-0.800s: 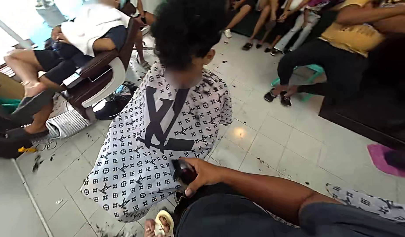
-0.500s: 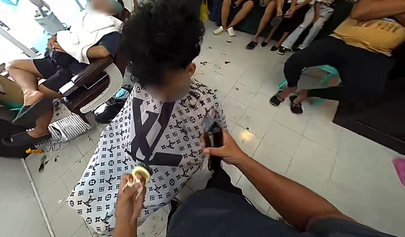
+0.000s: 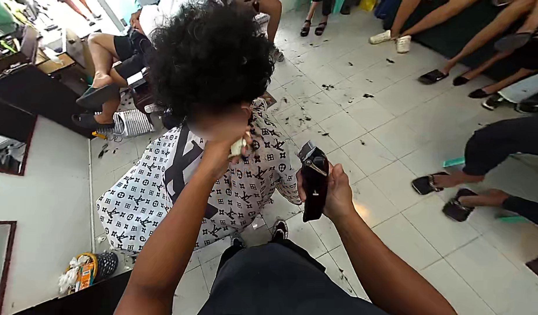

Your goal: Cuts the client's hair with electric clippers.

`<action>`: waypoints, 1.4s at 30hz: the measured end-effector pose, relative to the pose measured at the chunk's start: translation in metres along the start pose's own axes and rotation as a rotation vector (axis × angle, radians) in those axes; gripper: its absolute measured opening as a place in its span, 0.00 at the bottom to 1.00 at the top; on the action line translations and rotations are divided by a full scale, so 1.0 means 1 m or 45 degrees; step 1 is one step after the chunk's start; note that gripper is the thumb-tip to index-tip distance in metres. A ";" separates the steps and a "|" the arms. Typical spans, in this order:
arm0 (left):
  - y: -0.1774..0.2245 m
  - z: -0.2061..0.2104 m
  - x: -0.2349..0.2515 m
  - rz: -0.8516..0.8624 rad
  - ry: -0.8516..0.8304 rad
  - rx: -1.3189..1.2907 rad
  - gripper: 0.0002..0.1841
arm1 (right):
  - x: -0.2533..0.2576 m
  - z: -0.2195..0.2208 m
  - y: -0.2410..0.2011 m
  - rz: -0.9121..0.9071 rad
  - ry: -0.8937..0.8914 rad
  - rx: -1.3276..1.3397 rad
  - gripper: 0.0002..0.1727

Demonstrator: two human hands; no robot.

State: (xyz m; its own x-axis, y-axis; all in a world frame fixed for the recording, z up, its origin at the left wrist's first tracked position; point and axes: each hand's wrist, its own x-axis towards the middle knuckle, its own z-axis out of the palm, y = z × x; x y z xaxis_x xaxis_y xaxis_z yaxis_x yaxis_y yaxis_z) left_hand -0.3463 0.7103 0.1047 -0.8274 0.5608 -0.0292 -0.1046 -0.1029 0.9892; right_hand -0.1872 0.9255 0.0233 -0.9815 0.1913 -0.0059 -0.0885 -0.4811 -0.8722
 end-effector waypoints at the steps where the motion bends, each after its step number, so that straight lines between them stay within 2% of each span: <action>1: -0.001 -0.003 -0.014 -0.055 -0.049 -0.154 0.12 | 0.002 0.000 -0.002 0.017 -0.011 0.037 0.50; 3: -0.005 -0.014 -0.036 0.024 -0.097 -0.609 0.14 | 0.005 0.000 -0.005 0.032 -0.039 0.099 0.45; 5: -0.003 -0.022 -0.052 0.264 -0.136 -1.057 0.16 | 0.006 0.001 -0.005 0.020 -0.070 0.141 0.41; 7: -0.001 -0.027 -0.057 0.447 -0.237 -1.257 0.18 | 0.007 0.003 -0.005 0.010 -0.094 0.164 0.40; 9: -0.001 -0.030 -0.061 0.496 -0.345 -1.323 0.18 | 0.007 0.006 -0.004 0.016 -0.115 0.177 0.41; 12: -0.002 -0.027 -0.064 0.540 -0.305 -1.412 0.14 | 0.006 0.013 -0.002 0.015 -0.127 0.207 0.40; 14: -0.004 -0.026 -0.064 0.564 -0.279 -1.304 0.14 | 0.006 0.014 0.001 0.006 -0.129 0.206 0.40; 17: -0.006 -0.027 -0.057 0.465 -0.439 -1.284 0.18 | 0.003 0.014 0.006 -0.008 -0.128 0.228 0.41; 19: -0.006 -0.026 -0.053 0.365 -0.441 -1.319 0.15 | 0.002 0.013 0.007 -0.010 -0.110 0.248 0.40; 20: -0.006 -0.024 -0.051 0.319 -0.358 -1.278 0.13 | 0.001 0.012 0.008 -0.009 -0.094 0.254 0.40; 21: -0.007 -0.023 -0.046 0.323 -0.296 -1.096 0.10 | 0.000 0.011 0.009 -0.011 -0.075 0.259 0.40; 23: -0.015 -0.024 -0.027 0.471 -0.201 -0.297 0.08 | -0.003 0.009 0.010 -0.018 -0.052 0.255 0.41; 25: -0.015 -0.023 -0.005 0.550 -0.320 0.553 0.08 | -0.006 0.008 0.012 -0.024 -0.033 0.242 0.41; 26: -0.013 -0.018 0.004 0.520 -0.395 0.765 0.08 | -0.009 0.007 0.014 -0.024 -0.013 0.241 0.41; 28: -0.013 -0.011 0.018 0.451 -0.391 0.679 0.08 | -0.013 0.006 0.016 -0.026 0.020 0.232 0.41; 30: -0.014 -0.009 0.027 0.256 -0.330 0.529 0.09 | -0.016 0.004 0.019 -0.027 0.042 0.230 0.41; 32: -0.013 -0.010 0.029 -0.069 -0.411 0.680 0.12 | -0.021 0.003 0.022 -0.011 0.057 0.220 0.41; 33: -0.014 -0.012 0.028 -0.114 -0.439 0.736 0.11 | -0.021 0.002 0.022 -0.006 0.058 0.214 0.41; 36: -0.008 -0.015 0.024 0.126 -0.283 0.554 0.09 | -0.017 0.003 0.022 -0.010 -0.006 0.215 0.41; 39: 0.006 -0.023 0.016 -0.066 -0.364 0.485 0.08 | -0.009 0.013 0.018 0.021 -0.097 0.183 0.42; 40: 0.011 -0.027 0.010 -0.040 -0.395 0.506 0.07 | -0.003 0.019 0.014 0.018 -0.102 0.126 0.42; 42: 0.030 -0.039 -0.005 0.306 -0.312 0.650 0.08 | 0.011 0.034 0.009 0.014 -0.061 -0.069 0.36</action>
State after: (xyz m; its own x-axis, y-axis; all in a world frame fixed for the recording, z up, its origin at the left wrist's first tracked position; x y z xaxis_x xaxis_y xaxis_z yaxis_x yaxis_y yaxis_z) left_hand -0.3666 0.6722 0.1291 -0.6379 0.7495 0.1770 0.3964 0.1226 0.9098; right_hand -0.2046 0.8946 0.0319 -0.9895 0.1445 0.0064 -0.0694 -0.4355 -0.8975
